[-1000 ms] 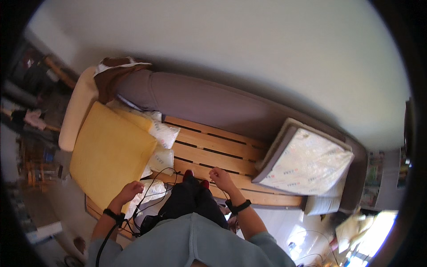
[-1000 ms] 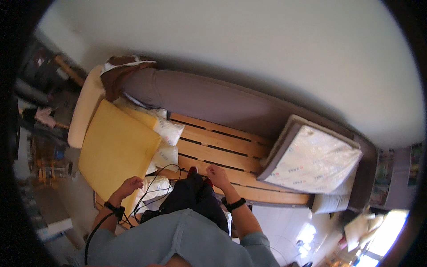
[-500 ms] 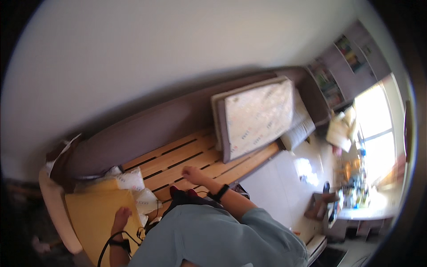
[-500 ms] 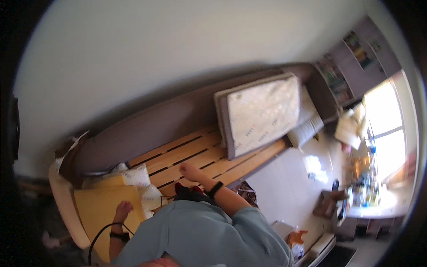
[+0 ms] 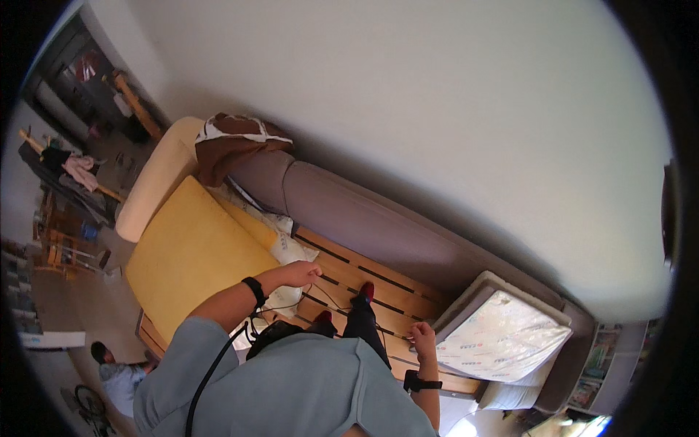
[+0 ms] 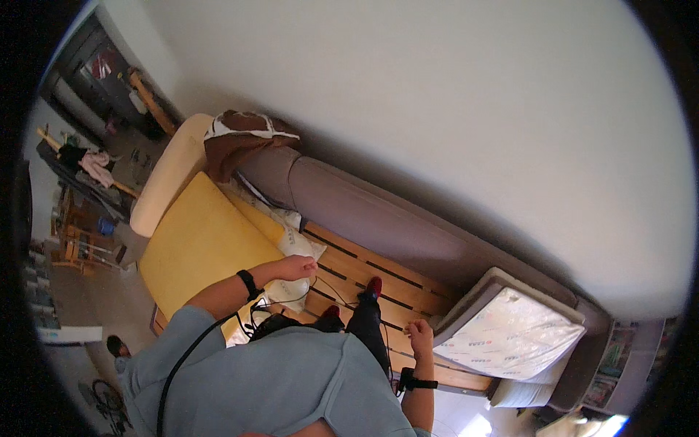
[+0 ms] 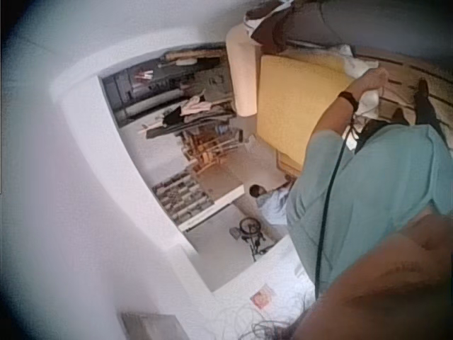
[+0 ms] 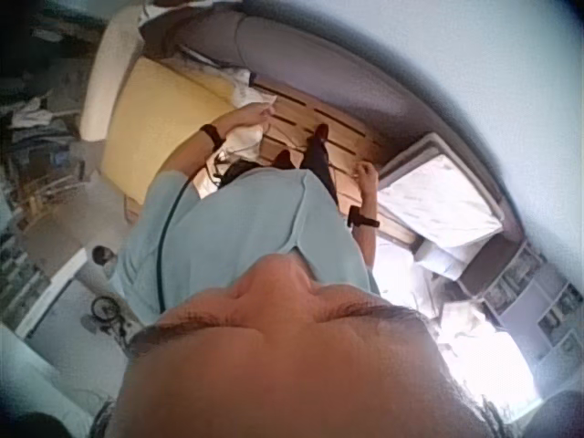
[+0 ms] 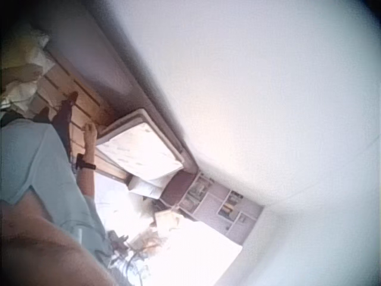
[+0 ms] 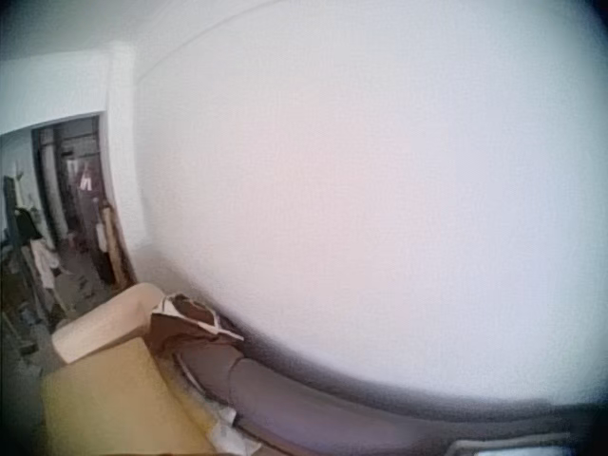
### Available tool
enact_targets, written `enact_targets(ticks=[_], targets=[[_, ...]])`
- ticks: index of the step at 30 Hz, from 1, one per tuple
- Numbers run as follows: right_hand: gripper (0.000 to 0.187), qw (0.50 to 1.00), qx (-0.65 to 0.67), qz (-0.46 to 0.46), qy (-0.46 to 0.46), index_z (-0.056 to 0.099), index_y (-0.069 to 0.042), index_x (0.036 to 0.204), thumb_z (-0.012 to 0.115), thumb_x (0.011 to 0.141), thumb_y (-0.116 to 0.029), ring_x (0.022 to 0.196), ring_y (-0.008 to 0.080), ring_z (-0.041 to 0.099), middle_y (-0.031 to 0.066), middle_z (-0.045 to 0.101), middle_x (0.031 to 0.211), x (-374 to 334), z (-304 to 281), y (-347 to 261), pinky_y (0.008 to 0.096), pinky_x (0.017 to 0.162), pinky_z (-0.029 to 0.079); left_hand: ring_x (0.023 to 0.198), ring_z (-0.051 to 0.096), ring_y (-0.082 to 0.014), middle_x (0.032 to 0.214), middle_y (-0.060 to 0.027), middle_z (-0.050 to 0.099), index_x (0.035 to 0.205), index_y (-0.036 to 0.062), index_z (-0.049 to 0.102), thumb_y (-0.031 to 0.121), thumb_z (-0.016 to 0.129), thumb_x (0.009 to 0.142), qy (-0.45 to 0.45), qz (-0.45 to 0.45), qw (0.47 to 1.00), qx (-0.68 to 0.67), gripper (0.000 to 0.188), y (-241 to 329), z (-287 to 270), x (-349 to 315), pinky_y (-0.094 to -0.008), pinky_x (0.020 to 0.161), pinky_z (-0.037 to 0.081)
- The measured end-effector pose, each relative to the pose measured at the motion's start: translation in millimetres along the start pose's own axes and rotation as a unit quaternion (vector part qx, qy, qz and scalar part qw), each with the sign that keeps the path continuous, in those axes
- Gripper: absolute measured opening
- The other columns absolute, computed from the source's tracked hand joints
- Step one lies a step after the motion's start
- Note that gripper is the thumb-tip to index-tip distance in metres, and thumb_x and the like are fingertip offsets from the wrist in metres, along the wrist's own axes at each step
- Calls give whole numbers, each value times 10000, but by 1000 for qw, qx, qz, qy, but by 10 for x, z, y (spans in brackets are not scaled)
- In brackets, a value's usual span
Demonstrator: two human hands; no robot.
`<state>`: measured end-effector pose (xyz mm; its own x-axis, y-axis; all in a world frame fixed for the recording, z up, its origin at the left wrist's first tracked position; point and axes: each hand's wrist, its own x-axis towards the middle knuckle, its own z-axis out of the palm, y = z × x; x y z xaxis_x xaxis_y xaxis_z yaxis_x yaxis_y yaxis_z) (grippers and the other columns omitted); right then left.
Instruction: The person assembles a sofa by inserting foam cushions into fabric covers and fastening them with a staple gun. They handle multiple cushions and covers, positioning and securing each piece on the sofa frame.
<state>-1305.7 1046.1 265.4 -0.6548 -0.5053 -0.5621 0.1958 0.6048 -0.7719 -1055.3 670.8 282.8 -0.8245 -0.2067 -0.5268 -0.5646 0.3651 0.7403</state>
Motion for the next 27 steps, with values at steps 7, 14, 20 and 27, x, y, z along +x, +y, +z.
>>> enact_targets(ticks=[7,14,20,27], targets=[[109,992,-81,-16,-98,581,-25,910,541,874,-119,658,136,604,59,621,770,1157,-24,-362,254,595,468,888,598,-270,976,-181,613,1251,44,393,212,539,875,92,-91,991,-35,437,298,-261,278,-345,761,465],[120,960,-161,-107,-200,581,-22,895,545,870,-133,665,141,589,66,616,762,2210,90,-717,261,582,477,833,583,-284,1088,-194,534,1348,33,239,157,579,830,245,-141,958,-46,632,-103,-476,232,-345,762,466],[149,946,-141,-57,-285,582,13,915,548,865,-123,702,184,610,111,620,808,2777,349,-878,300,595,497,887,566,-285,1137,-198,497,1354,53,235,134,607,807,423,-234,846,-223,666,-84,-584,469,-350,797,460],[188,933,-171,-107,-300,584,37,950,555,871,-130,711,215,641,140,642,843,3066,807,-1774,335,632,511,1126,474,-333,1267,-234,427,1354,37,239,174,632,792,454,-295,791,-285,700,-759,-968,719,-371,910,412]])
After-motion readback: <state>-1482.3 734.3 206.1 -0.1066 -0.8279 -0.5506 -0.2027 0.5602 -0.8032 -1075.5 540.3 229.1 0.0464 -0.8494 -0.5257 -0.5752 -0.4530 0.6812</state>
